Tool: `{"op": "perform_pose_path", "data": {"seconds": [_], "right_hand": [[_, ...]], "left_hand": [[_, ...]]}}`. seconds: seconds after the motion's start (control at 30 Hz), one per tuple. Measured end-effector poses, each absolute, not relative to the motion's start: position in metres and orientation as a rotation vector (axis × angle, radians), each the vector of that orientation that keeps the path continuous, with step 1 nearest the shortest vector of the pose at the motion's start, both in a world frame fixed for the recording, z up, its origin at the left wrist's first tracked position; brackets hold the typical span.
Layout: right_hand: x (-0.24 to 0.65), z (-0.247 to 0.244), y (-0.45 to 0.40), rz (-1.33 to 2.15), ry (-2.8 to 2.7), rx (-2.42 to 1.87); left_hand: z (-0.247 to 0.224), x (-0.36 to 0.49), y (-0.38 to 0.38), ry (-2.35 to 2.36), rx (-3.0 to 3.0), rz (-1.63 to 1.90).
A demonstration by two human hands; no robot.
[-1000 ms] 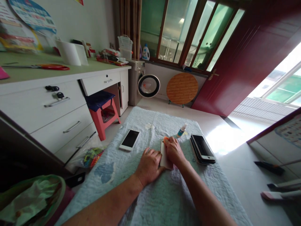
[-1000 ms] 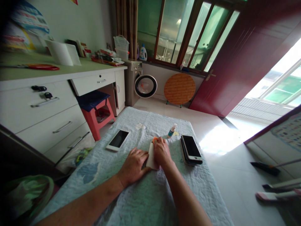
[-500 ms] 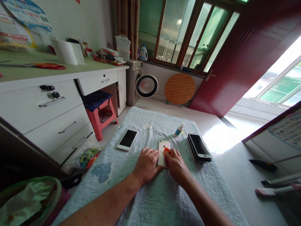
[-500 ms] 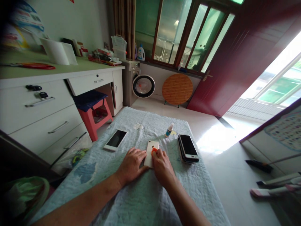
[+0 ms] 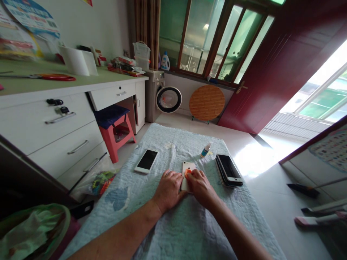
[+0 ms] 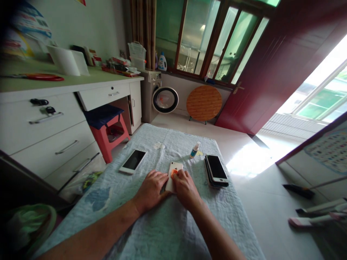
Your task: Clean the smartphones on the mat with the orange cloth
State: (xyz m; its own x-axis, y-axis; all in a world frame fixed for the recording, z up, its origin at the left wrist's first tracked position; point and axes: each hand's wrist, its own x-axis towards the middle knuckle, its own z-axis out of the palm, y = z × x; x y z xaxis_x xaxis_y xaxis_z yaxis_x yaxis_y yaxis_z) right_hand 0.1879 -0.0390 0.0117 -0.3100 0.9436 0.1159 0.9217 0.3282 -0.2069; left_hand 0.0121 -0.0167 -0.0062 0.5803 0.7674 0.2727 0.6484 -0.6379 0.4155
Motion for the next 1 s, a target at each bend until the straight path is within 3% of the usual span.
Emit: {"op": "perform_pose_path", "data": {"seconds": [0.27,0.57,0.73,1.0], "right_hand": [[0.186,0.007,0.009,0.053,-2.317,-1.859],[0.172,0.010,-0.027,0.107,-2.404,-1.682],[0.173,0.009,-0.044,0.310,-2.395,-1.526],[0.173,0.011,-0.019,0.293,-2.367,-1.561]], "left_hand": [[-0.002,0.011,-0.016,1.175,2.531,0.621],[-0.013,0.011,-0.013,1.214,2.480,0.690],[-0.016,0.013,-0.013,1.230,2.459,0.723],[-0.018,0.011,-0.012,1.207,2.468,0.733]]}}
